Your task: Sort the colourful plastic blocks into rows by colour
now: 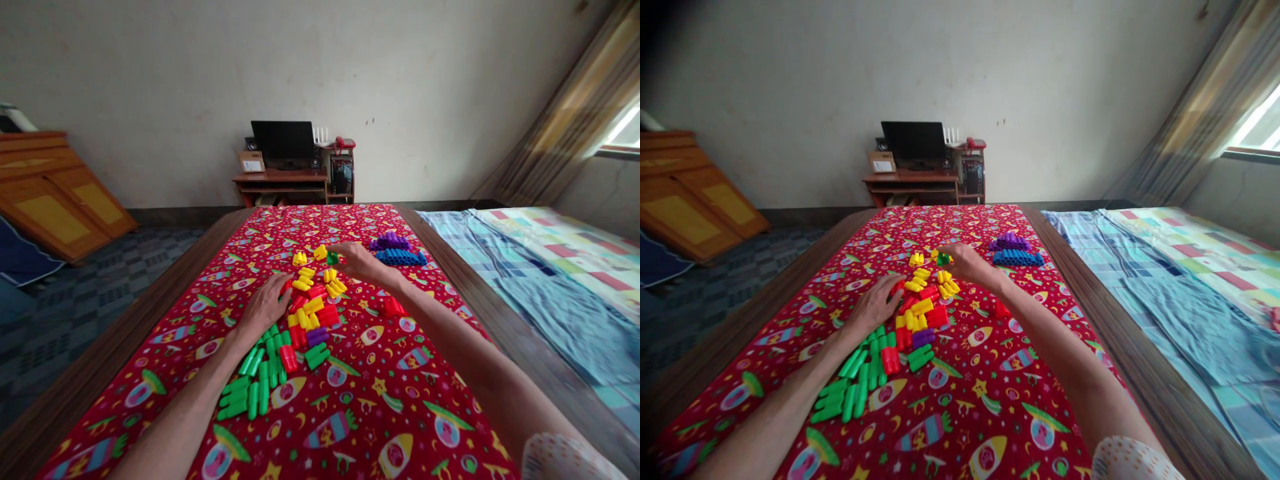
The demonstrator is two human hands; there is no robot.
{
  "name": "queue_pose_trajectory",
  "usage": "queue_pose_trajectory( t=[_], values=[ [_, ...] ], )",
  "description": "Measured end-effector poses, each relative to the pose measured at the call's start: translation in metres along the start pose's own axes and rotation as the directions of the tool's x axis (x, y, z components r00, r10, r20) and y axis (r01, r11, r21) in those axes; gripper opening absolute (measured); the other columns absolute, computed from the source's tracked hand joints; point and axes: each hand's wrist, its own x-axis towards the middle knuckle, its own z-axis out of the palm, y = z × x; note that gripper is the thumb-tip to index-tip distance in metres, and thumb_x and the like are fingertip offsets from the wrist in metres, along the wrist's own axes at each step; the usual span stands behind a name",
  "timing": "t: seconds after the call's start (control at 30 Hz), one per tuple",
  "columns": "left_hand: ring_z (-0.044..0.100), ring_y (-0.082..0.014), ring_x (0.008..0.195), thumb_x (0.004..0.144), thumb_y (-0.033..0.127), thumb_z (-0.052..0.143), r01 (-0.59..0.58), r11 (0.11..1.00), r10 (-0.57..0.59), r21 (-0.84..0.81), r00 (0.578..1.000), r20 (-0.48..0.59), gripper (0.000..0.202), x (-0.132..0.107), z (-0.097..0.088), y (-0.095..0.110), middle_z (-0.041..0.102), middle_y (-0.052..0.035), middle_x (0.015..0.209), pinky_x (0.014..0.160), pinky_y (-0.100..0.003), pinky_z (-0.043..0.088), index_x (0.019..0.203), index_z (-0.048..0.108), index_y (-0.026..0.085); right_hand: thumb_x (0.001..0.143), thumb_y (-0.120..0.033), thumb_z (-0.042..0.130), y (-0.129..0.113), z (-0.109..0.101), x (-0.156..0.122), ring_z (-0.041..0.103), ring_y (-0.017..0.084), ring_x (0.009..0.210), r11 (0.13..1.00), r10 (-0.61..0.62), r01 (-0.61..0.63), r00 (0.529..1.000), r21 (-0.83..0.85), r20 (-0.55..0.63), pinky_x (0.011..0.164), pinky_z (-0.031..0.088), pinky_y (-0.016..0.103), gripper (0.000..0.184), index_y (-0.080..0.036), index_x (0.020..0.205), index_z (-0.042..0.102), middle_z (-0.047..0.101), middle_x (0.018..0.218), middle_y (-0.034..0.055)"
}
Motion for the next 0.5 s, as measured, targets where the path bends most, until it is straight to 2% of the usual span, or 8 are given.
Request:
queue_pose_trajectory(
  t=[0.07, 0.17, 0.23, 0.37, 0.5],
  values=[
    [0.059, -0.026, 0.115, 0.093, 0.033, 0.036, -0.002, 1.0, 0.002, 0.008, 1.0, 0.017, 0.04, 0.0, -0.001, 0.001, 0.06, -0.0146, 0.125, 0.1, -0.043, 0.048, 0.12, 0.06, 0.015, 0.084, -0.017, 0.06, 0.022, -0.021, -0.028, 0.064, 0.02, 0.099, 0.998, 0.066, -0.066, 0.995, 0.008, -0.068, 0.084, 0.047, 0.029, 0.04, -0.015, 0.123, 0.062, 0.069, 0.112, 0.0114],
    [0.058, -0.0264, 0.116, 0.093, 0.033, 0.035, -0.009, 1.0, 0.008, 0.019, 0.999, 0.037, 0.041, 0.0, -0.003, 0.003, 0.059, -0.0148, 0.125, 0.101, -0.042, 0.048, 0.119, 0.061, 0.015, 0.083, -0.021, 0.063, 0.056, -0.044, -0.077, 0.067, 0.022, 0.092, 0.972, 0.222, -0.225, 0.974, -0.062, -0.055, 0.078, 0.049, 0.03, 0.043, -0.014, 0.125, 0.062, 0.071, 0.108, 0.0131],
    [0.058, -0.0265, 0.116, 0.094, 0.034, 0.034, -0.01, 1.0, 0.009, 0.02, 0.999, 0.039, 0.041, 0.0, -0.002, 0.002, 0.059, -0.0146, 0.125, 0.102, -0.043, 0.048, 0.119, 0.061, 0.015, 0.084, -0.022, 0.061, 0.076, -0.05, -0.107, 0.068, 0.023, 0.087, 0.948, 0.299, -0.299, 0.954, -0.109, -0.02, 0.075, 0.049, 0.031, 0.044, -0.013, 0.126, 0.062, 0.073, 0.1, 0.013],
    [0.058, -0.0266, 0.115, 0.093, 0.034, 0.035, -0.002, 1.0, 0.001, 0.026, 1.0, 0.028, 0.041, 0.0, -0.001, 0.001, 0.059, -0.0144, 0.125, 0.101, -0.043, 0.048, 0.117, 0.062, 0.015, 0.083, -0.018, 0.059, 0.096, -0.043, -0.139, 0.069, 0.022, 0.084, 0.946, 0.316, -0.308, 0.946, -0.102, 0.07, 0.074, 0.051, 0.031, 0.044, -0.021, 0.126, 0.063, 0.074, 0.099, 0.0095],
    [0.058, -0.0256, 0.115, 0.093, 0.034, 0.035, -0.01, 0.999, 0.009, 0.032, 1.0, 0.029, 0.04, 0.0, -0.002, 0.002, 0.06, -0.0134, 0.124, 0.101, -0.041, 0.048, 0.117, 0.062, 0.017, 0.081, -0.013, 0.058, 0.1, -0.027, -0.139, 0.069, 0.02, 0.08, 0.962, 0.273, -0.268, 0.957, -0.058, 0.103, 0.072, 0.052, 0.029, 0.044, -0.021, 0.124, 0.065, 0.075, 0.096, 0.008]
  ],
)
